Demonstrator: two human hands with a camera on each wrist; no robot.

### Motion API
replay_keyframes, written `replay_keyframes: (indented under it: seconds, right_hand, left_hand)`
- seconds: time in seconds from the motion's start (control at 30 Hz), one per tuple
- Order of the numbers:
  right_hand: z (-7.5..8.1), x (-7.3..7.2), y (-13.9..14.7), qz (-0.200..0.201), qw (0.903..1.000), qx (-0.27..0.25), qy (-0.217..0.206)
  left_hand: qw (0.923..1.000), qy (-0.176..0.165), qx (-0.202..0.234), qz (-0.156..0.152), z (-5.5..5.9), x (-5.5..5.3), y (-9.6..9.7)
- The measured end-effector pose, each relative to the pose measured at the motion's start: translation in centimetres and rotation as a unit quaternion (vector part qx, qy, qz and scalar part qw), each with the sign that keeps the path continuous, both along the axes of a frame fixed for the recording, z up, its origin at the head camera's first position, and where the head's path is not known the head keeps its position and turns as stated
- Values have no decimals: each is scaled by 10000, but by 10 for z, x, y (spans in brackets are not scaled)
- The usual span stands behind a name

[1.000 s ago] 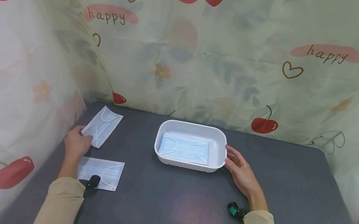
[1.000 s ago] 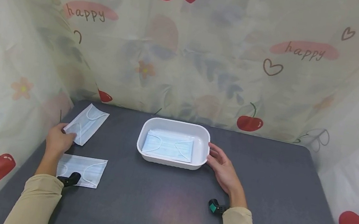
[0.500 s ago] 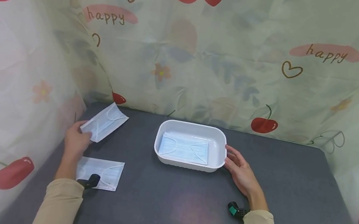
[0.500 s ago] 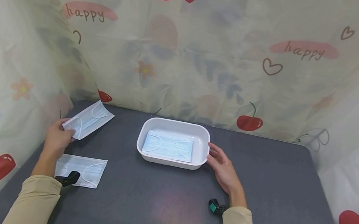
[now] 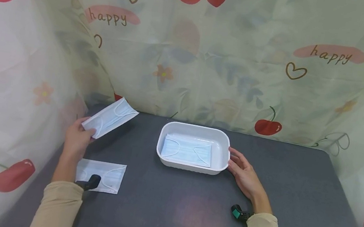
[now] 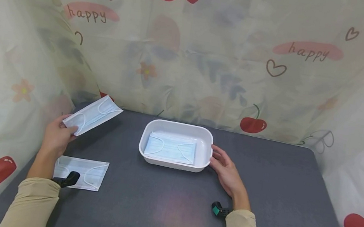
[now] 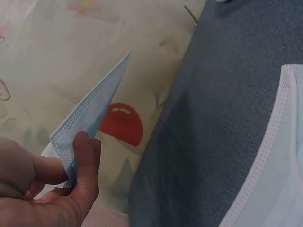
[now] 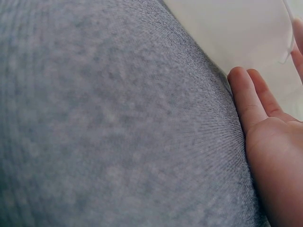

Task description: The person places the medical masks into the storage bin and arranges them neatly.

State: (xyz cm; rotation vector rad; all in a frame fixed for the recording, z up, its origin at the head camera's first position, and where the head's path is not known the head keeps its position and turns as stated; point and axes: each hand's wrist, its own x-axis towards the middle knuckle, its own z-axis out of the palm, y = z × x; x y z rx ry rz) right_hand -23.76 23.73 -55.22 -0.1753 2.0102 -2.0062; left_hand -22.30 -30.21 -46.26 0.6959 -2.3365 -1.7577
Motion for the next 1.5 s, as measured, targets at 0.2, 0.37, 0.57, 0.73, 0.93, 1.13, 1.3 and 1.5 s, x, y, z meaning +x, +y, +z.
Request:
replay_keyframes:
  seconds: [0.2, 0.37, 0.57, 0.73, 0.93, 1.13, 1.3, 1.5]
  right_hand:
    - [0, 1, 0, -29, 10000, 32, -27]
    - [0, 1, 0, -46, 9999, 94, -37]
    - [-1, 0, -1, -54, 9998, 161, -41]
    - [-1, 0, -1, -56, 9998, 203, -55]
    - [-1, -1, -1, -61, 9998, 175, -41]
    - [-2, -2, 0, -81, 9997, 219, -35]
    - [-2, -2, 0, -88, 9996, 250, -35]
    - [-2, -1, 0, -90, 9997, 228, -55]
  left_hand:
    - [9999, 131, -38, -99, 12, -1, 7]
    - [9995, 111, -220, -173, 22, -2, 13]
    - [9986, 116, -304, -408, 32, -1, 20]
    - [9973, 245, -267, -632, 39, -1, 25]
    - [9955, 450, -17, -829, 46, -4, 36]
    - [9930, 537, -89, -1044, 50, -8, 45]
    - [9912, 587, -126, -1178, 54, -10, 53]
    - [9883, 674, -37, -1367, 55, -12, 63]
